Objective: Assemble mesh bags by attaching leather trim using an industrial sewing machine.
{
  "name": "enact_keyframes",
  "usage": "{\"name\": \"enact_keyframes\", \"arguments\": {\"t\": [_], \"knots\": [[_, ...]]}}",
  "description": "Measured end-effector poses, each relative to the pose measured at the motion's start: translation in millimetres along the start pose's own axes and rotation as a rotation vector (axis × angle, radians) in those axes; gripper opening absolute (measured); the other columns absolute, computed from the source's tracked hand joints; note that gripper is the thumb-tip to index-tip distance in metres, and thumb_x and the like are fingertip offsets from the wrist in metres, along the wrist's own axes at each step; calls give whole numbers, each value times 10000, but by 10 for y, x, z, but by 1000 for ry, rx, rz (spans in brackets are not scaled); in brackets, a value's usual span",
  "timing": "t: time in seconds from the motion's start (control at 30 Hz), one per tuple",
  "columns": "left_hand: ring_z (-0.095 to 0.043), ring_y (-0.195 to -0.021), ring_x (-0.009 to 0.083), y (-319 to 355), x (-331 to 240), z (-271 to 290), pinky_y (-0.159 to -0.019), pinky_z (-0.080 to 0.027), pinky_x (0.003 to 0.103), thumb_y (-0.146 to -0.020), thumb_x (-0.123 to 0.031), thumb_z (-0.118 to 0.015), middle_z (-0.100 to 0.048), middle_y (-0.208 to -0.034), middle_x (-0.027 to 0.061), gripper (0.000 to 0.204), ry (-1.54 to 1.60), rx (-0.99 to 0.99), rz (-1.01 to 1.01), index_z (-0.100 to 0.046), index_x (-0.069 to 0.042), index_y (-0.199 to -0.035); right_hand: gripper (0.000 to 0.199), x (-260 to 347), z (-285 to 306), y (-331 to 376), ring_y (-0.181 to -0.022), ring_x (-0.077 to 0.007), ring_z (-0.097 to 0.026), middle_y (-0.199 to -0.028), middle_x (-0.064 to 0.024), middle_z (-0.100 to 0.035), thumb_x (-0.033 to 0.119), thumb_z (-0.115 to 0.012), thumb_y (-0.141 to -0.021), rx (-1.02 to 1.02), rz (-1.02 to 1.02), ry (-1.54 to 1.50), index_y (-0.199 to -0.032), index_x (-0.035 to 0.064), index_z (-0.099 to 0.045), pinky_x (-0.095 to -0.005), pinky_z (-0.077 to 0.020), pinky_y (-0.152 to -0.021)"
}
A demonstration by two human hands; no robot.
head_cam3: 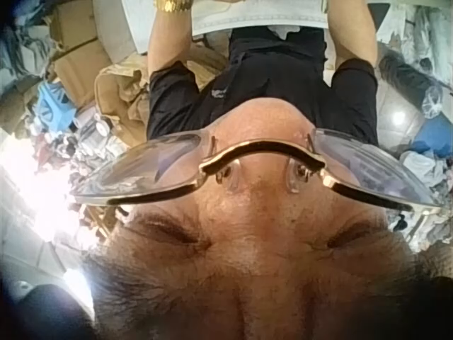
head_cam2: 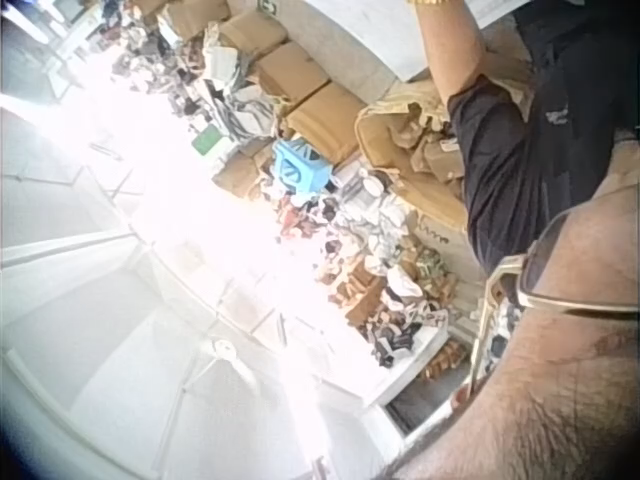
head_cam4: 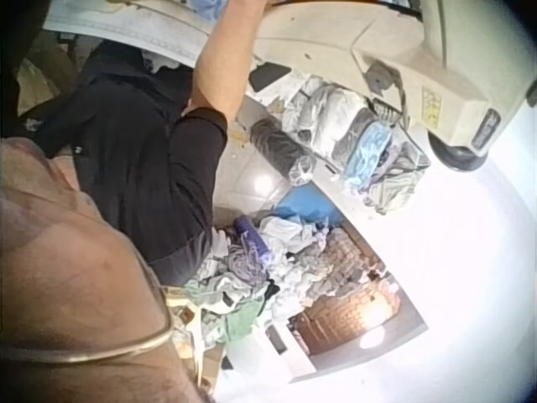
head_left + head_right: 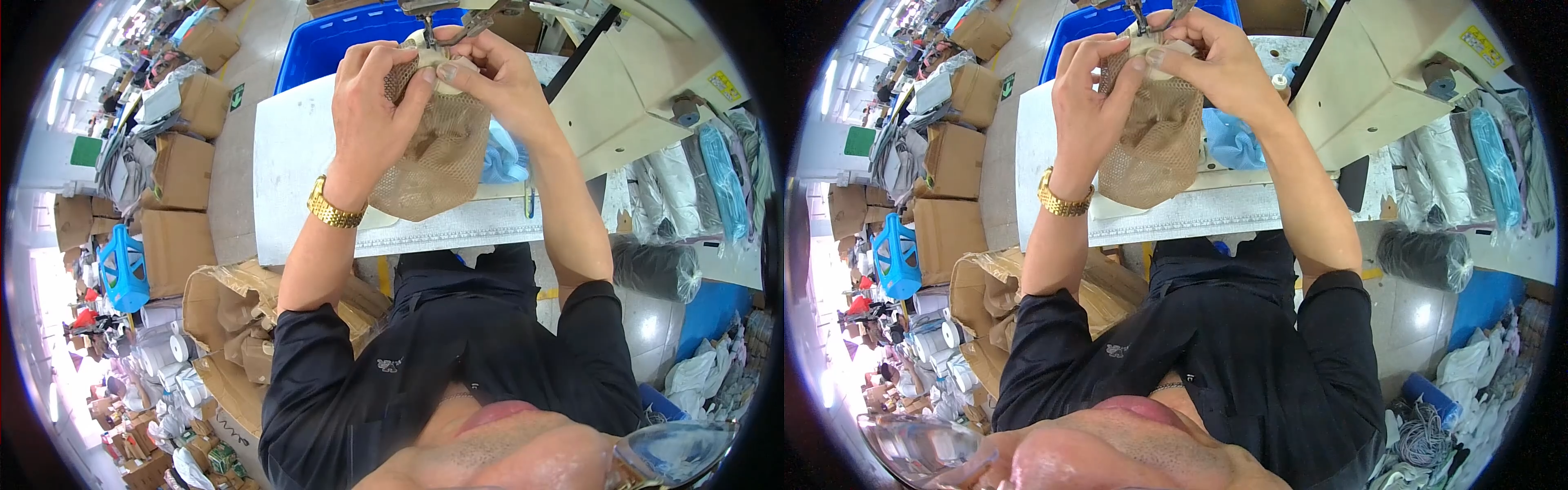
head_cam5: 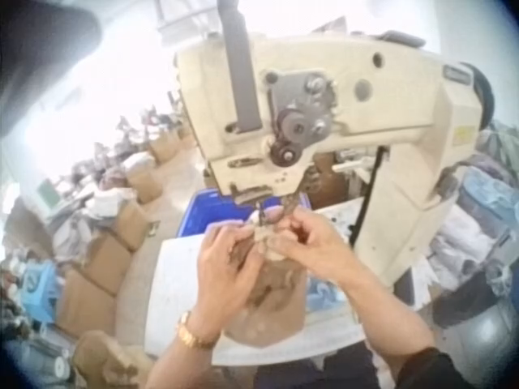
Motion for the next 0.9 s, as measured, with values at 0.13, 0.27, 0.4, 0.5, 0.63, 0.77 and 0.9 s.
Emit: {"name": "enact_keyframes", "arguments": {"t": [0.13, 0.27, 0.4, 0.5, 0.63, 0.77, 0.9], "knots": [[-619, -966, 255, 30, 16, 20, -802, -485, 361, -827, -180, -740, -648, -1086, 128, 252, -30, 12, -2, -677, -39, -1027, 415, 55, -7, 34, -906, -57, -553, -1061, 4, -642, 144, -704, -894, -25, 6, 17, -1264, 7, -579, -241, -459, -834], [-620, -975, 305, 35, -1, 32, -844, -496, 388, -813, -140, -745, -656, -1059, 165, 225, 22, -1, -9, -670, -14, -982, 370, 201, 17, 57, -810, -58, -535, -943, 16, -610, 183, -757, -854, -20, 142, 212, -1175, 38, -644, -229, -465, -739], [-635, -959, 292, 34, 28, 50, -818, -513, 371, -825, -108, -740, -660, -1066, 168, 177, 63, -18, 3, -676, -8, -956, 358, 254, -30, 86, -843, -71, -564, -981, 7, -637, 210, -758, -858, -33, 159, 213, -1160, 47, -654, -251, -476, -759], [-643, -949, 278, 40, 67, 40, -800, -519, 359, -838, -95, -733, -669, -1050, 164, 135, 116, -56, 14, -681, -4, -923, 265, 71, 45, 30, -907, -88, -603, -1040, -38, -683, 183, -690, -914, -196, -1, -113, -1111, 13, -636, -245, -464, -832], [-632, -938, 265, 45, 84, 40, -812, -504, 352, -835, -87, -735, -686, -1015, 130, 111, 117, -82, -32, -683, -6, -892, 193, 157, 57, -51, -865, -77, -609, -902, -18, -680, 201, -655, -943, -222, -61, -96, -1032, 29, -657, -221, -463, -790], [-637, -896, 177, 35, 61, 39, -787, -515, 289, -845, -42, -719, -701, -1052, 117, 85, 64, -58, -96, -669, 5, -894, 182, 22, 127, -9, -844, -65, -593, -881, -3, -668, 194, -656, -940, -219, -82, 84, -1021, 30, -660, -215, -458, -782], [-642, -913, 171, 8, 44, 51, -815, -509, 289, -856, -40, -709, -707, -1060, 114, 71, 48, -47, -135, -661, 4, -883, 183, -42, 188, 67, -867, -62, -586, -924, -7, -669, 164, -669, -921, -195, -92, 118, -1048, 32, -662, -226, -462, -804]]}}
Point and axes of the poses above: each hand's wrist, its own y-axis away from the middle knuckle, its own z-axis out of the back of the hand, x = y × z, the point moved 5 cm from there along -y, towards the middle knuckle
